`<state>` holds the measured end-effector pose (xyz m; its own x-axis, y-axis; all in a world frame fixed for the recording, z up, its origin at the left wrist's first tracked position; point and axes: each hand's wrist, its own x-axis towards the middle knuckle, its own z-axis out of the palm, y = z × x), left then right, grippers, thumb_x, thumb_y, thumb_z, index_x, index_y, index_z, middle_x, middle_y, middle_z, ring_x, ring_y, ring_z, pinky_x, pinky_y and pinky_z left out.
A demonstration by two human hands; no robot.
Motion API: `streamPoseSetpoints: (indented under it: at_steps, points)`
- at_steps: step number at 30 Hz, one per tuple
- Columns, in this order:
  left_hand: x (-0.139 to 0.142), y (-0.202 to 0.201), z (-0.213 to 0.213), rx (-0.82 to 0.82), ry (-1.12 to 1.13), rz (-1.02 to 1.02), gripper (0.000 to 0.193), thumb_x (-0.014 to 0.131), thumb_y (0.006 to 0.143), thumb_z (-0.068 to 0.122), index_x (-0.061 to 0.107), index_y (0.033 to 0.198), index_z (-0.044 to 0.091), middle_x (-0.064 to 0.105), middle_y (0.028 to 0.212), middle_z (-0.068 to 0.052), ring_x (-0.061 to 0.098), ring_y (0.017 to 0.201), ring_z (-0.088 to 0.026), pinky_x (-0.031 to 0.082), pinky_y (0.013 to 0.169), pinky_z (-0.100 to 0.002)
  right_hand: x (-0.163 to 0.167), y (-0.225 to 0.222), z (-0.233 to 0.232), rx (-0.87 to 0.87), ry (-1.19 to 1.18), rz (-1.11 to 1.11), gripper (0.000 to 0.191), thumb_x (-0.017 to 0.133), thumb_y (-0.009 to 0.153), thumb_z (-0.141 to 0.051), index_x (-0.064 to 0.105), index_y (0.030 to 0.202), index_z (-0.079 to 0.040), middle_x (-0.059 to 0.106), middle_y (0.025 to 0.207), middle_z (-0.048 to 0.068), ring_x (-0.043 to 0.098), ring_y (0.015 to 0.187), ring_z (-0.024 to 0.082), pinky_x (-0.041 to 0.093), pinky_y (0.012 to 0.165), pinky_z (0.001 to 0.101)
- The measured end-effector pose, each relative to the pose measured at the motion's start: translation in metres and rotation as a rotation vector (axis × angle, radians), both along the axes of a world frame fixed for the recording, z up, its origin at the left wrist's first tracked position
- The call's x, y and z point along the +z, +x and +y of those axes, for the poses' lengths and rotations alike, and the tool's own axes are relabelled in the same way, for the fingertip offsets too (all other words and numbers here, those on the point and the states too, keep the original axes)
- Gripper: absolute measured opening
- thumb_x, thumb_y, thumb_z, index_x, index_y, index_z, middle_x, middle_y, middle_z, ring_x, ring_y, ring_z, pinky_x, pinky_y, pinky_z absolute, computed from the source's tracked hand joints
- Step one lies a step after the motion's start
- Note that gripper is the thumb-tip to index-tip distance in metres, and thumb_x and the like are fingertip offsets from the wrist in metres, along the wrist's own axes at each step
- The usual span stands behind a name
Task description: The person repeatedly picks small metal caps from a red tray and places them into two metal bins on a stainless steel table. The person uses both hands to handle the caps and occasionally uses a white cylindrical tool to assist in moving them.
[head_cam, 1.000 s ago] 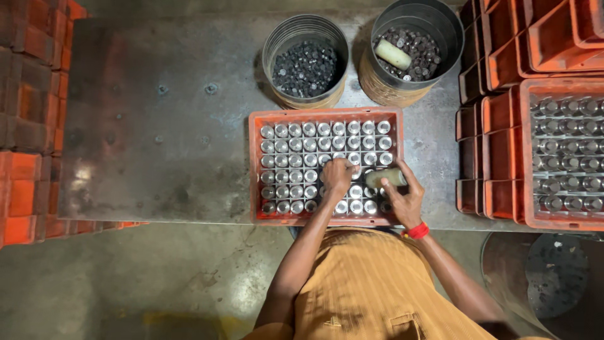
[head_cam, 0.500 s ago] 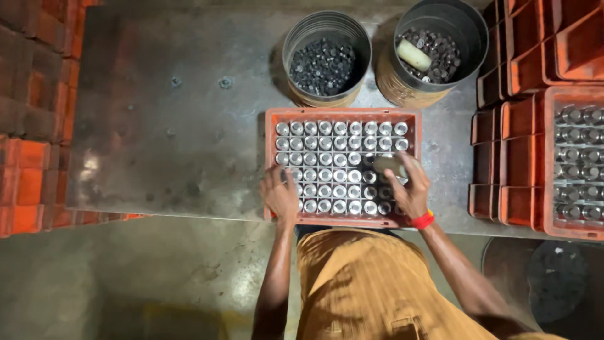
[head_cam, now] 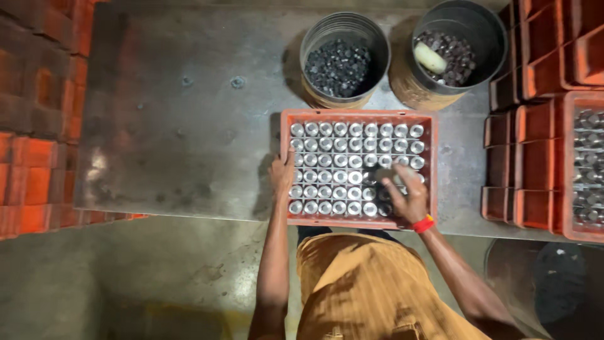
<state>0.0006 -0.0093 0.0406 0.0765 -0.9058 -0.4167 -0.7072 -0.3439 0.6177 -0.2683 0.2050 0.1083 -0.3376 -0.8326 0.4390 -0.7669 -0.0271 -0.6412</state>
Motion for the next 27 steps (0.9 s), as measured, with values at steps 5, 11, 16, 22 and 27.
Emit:
streamPoseSetpoints:
  at_steps: [5, 11, 16, 22, 27]
  points:
    - [-0.002, 0.002, -0.007, -0.007, -0.071, 0.046, 0.083, 0.056, 0.089, 0.074, 0.062, 0.131, 0.003, 0.065, 0.122, -0.033, 0.060, 0.117, -0.052, 0.046, 0.101, -0.058, 0.025, 0.023, -0.034, -0.004, -0.208, -0.163, 0.054, 0.080, 0.094, -0.006, 0.056, 0.142, 0.001, 0.069, 0.131, 0.021, 0.069, 0.118, 0.032, 0.057, 0.099, 0.0409]
    - [-0.001, 0.001, -0.006, -0.011, -0.026, 0.005, 0.079, 0.054, 0.087, 0.072, 0.066, 0.128, 0.006, 0.068, 0.116, -0.033, 0.062, 0.113, -0.053, 0.047, 0.099, -0.059, 0.006, 0.051, -0.091, 0.236, -0.039, -0.028, 0.053, 0.079, 0.091, -0.008, 0.062, 0.141, -0.003, 0.069, 0.129, 0.021, 0.069, 0.116, 0.033, 0.058, 0.097, 0.0414]
    - [-0.005, 0.002, -0.006, -0.018, -0.004, 0.016, 0.081, 0.055, 0.089, 0.072, 0.067, 0.128, 0.002, 0.067, 0.115, -0.035, 0.063, 0.112, -0.053, 0.049, 0.099, -0.058, -0.003, 0.043, -0.089, 0.100, -0.047, -0.165, 0.050, 0.080, 0.093, -0.013, 0.061, 0.138, -0.008, 0.070, 0.127, 0.017, 0.069, 0.113, 0.029, 0.057, 0.097, 0.0421]
    - [-0.011, 0.002, -0.007, 0.012, -0.024, -0.010, 0.088, 0.058, 0.086, 0.074, 0.063, 0.132, 0.000, 0.067, 0.117, -0.034, 0.064, 0.113, -0.050, 0.050, 0.099, -0.057, 0.004, 0.035, -0.072, 0.133, 0.027, -0.052, 0.051, 0.079, 0.091, -0.009, 0.063, 0.139, -0.003, 0.069, 0.125, 0.020, 0.068, 0.113, 0.032, 0.056, 0.095, 0.0431]
    - [-0.014, 0.004, -0.007, 0.014, 0.030, 0.017, 0.086, 0.056, 0.087, 0.074, 0.063, 0.135, 0.003, 0.067, 0.118, -0.035, 0.063, 0.115, -0.052, 0.049, 0.100, -0.057, 0.003, 0.042, -0.113, 0.072, -0.287, -0.111, 0.052, 0.077, 0.097, -0.007, 0.056, 0.145, -0.002, 0.069, 0.129, 0.018, 0.069, 0.117, 0.032, 0.056, 0.101, 0.0411]
